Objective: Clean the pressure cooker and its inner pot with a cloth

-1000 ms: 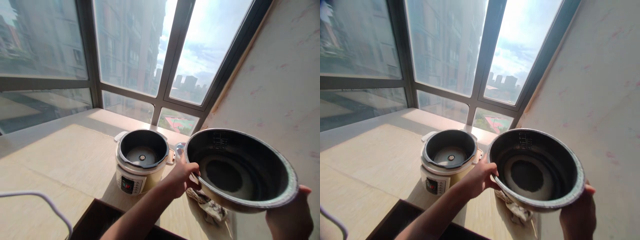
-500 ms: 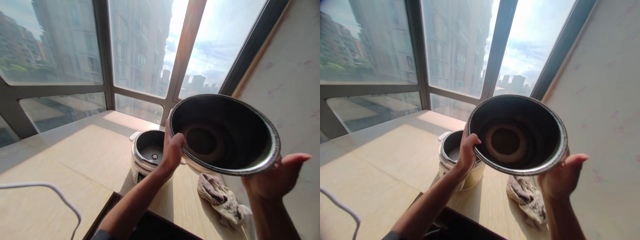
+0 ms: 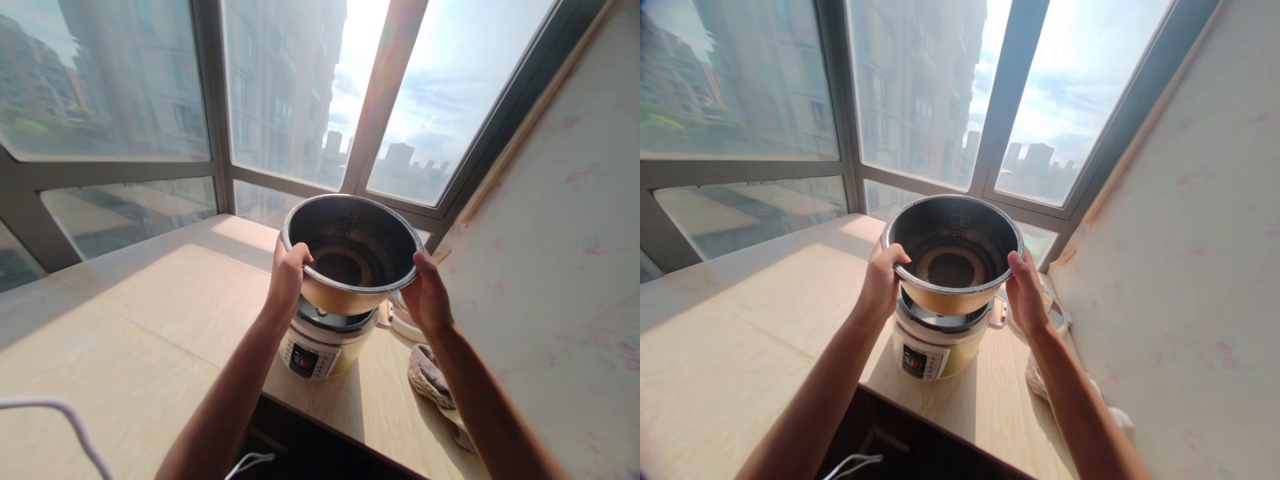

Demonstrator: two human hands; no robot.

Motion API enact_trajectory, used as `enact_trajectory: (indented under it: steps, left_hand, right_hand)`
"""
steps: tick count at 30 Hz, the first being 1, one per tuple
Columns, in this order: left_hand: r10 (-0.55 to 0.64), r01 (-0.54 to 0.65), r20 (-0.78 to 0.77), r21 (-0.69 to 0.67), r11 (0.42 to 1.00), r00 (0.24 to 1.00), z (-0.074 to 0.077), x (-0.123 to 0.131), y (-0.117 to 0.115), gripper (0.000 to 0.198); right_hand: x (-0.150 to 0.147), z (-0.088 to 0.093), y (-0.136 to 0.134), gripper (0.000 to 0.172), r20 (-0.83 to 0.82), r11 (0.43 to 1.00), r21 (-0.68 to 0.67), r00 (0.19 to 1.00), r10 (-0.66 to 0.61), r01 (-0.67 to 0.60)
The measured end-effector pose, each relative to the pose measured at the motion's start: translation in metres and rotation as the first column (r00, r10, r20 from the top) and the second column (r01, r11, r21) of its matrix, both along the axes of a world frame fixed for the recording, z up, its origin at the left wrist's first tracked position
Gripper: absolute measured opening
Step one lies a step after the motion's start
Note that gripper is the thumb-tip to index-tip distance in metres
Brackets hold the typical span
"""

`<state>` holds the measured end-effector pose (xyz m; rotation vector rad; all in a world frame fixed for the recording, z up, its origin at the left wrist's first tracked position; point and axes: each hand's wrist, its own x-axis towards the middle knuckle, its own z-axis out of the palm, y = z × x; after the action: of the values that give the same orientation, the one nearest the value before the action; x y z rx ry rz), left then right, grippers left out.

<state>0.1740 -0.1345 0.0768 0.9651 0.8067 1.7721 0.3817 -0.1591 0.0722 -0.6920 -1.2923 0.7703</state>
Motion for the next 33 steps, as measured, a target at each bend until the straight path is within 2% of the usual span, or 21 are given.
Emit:
enact_trajectory:
  steps: [9, 15, 20, 25, 33]
  left_hand:
    - [-0.037, 0.034, -0.040, -0.053, 0.998, 0.999, -0.022, -0.005, 0.010, 0.023]
    - [-0.021, 0.015, -0.050, -0.105, 0.994, 0.999, -0.034, -0.005, 0.014, 0.019]
    - [-0.017, 0.008, -0.079, -0.108, 0.994, 0.997, -0.045, -0.006, 0.017, 0.020]
    - [0.001, -0.012, -0.143, -0.076, 0.997, 0.990, -0.051, -0.008, 0.021, 0.023]
    - [-0.004, -0.035, -0.265, -0.141, 0.989, 0.964, -0.053, -0.009, 0.020, 0.025]
  right_hand:
    - [-0.002, -0.019, 0.007, 0.044, -0.024, 0.996, -0.088, 1.000, 0.020, -0.022]
    - [-0.002, -0.030, 0.008, 0.053, 0.032, 0.983, -0.173, 0.998, -0.049, 0.054]
    - [-0.004, -0.035, 0.010, 0.051, 0.091, 0.967, -0.236, 0.993, -0.077, 0.097]
    - [0.000, -0.041, 0.015, 0.047, 0.058, 0.957, -0.272, 0.994, -0.091, 0.103]
    - [0.009, -0.059, 0.022, 0.042, 0.050, 0.933, -0.331, 0.990, -0.133, 0.142]
